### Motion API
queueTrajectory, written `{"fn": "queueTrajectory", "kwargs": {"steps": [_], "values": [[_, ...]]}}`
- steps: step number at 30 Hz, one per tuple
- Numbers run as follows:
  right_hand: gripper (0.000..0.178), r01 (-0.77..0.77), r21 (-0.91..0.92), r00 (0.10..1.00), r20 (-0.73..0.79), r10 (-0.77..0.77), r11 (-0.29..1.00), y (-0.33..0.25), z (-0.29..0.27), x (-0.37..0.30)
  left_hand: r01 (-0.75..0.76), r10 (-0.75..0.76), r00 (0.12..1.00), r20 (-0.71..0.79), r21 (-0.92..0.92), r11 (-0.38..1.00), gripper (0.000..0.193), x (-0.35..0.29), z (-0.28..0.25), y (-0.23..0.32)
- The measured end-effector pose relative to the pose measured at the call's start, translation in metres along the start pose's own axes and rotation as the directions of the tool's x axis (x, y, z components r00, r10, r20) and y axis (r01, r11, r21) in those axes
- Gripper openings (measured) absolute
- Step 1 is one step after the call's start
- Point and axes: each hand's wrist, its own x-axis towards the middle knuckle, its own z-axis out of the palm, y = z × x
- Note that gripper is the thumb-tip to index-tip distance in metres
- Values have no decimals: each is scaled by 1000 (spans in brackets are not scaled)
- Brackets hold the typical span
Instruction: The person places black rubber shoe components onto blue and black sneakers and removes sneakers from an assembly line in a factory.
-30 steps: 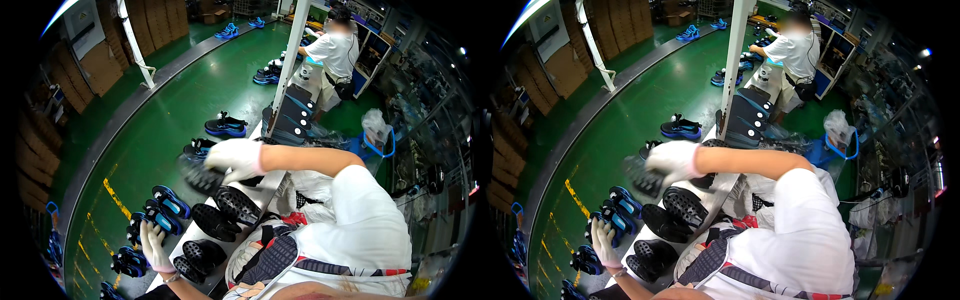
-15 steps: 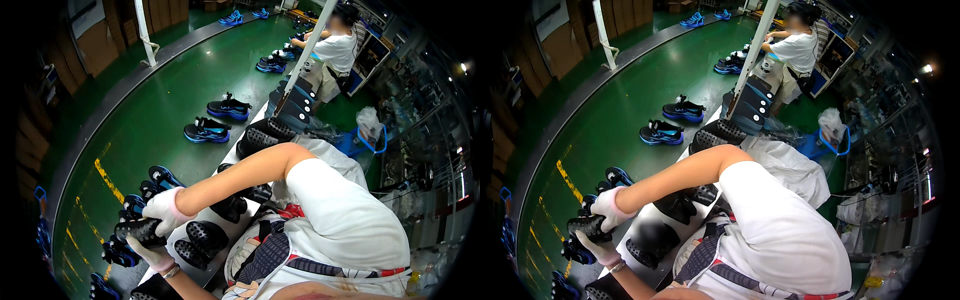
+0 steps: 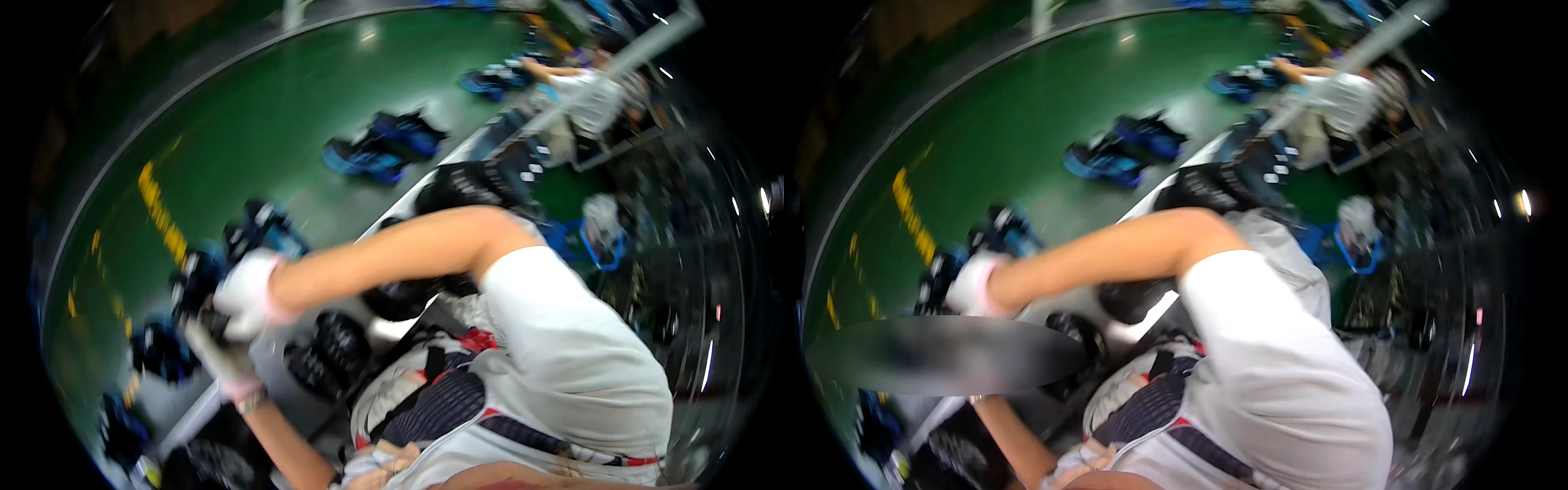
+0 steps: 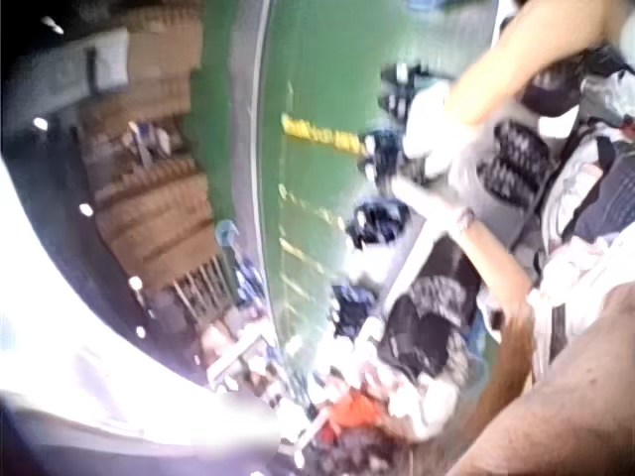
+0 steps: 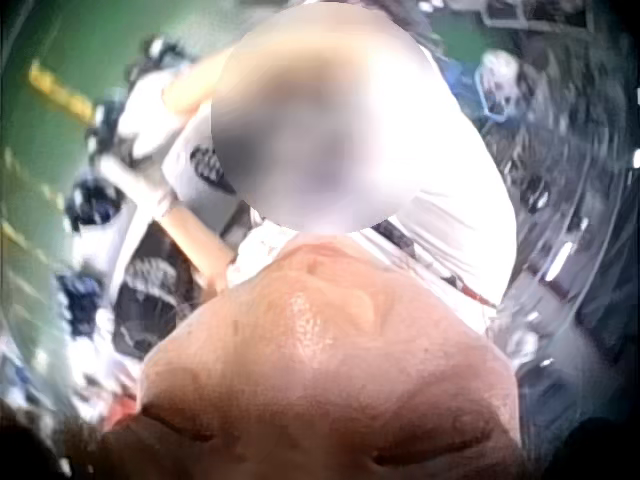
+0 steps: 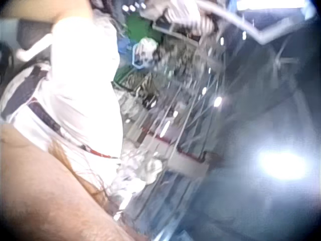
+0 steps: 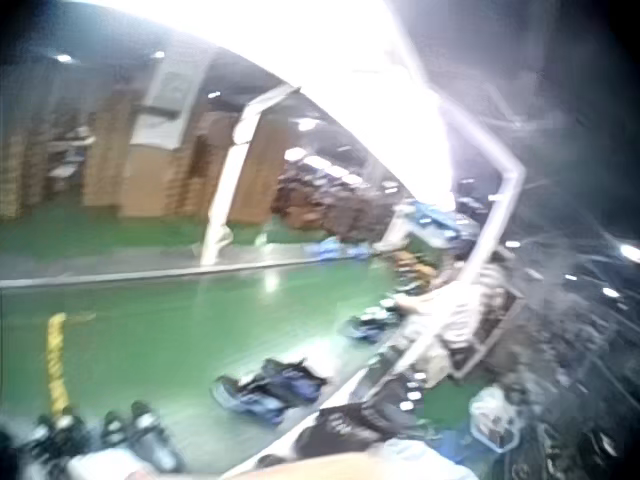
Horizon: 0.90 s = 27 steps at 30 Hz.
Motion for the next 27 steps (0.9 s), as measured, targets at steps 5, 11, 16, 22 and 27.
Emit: {"fn": "queueTrajectory", "kwargs": {"steps": [5, 11, 16, 22, 27], "values": [[48, -145, -144, 981, 104, 161, 979, 2, -10, 15, 135, -55, 986, -156, 564, 815, 42, -16, -32, 10], [50, -119, -322, 988, 50, 143, 939, -17, 32, 56, -206, 488, 872, 34, 930, 304, 35, -18, -109, -5], [48, -91, -307, 979, 148, 142, 947, -24, 45, 93, -89, 370, 928, 53, 993, 80, 31, 16, -117, -35], [52, -19, -382, 966, 232, 116, 924, -29, 32, 148, -62, 363, 929, 69, 998, -31, 21, 30, -117, -44], [42, -21, -506, 982, 151, 113, 862, -56, 44, 178, -108, 446, 892, 68, 992, 66, 16, 33, -119, -45]]}}
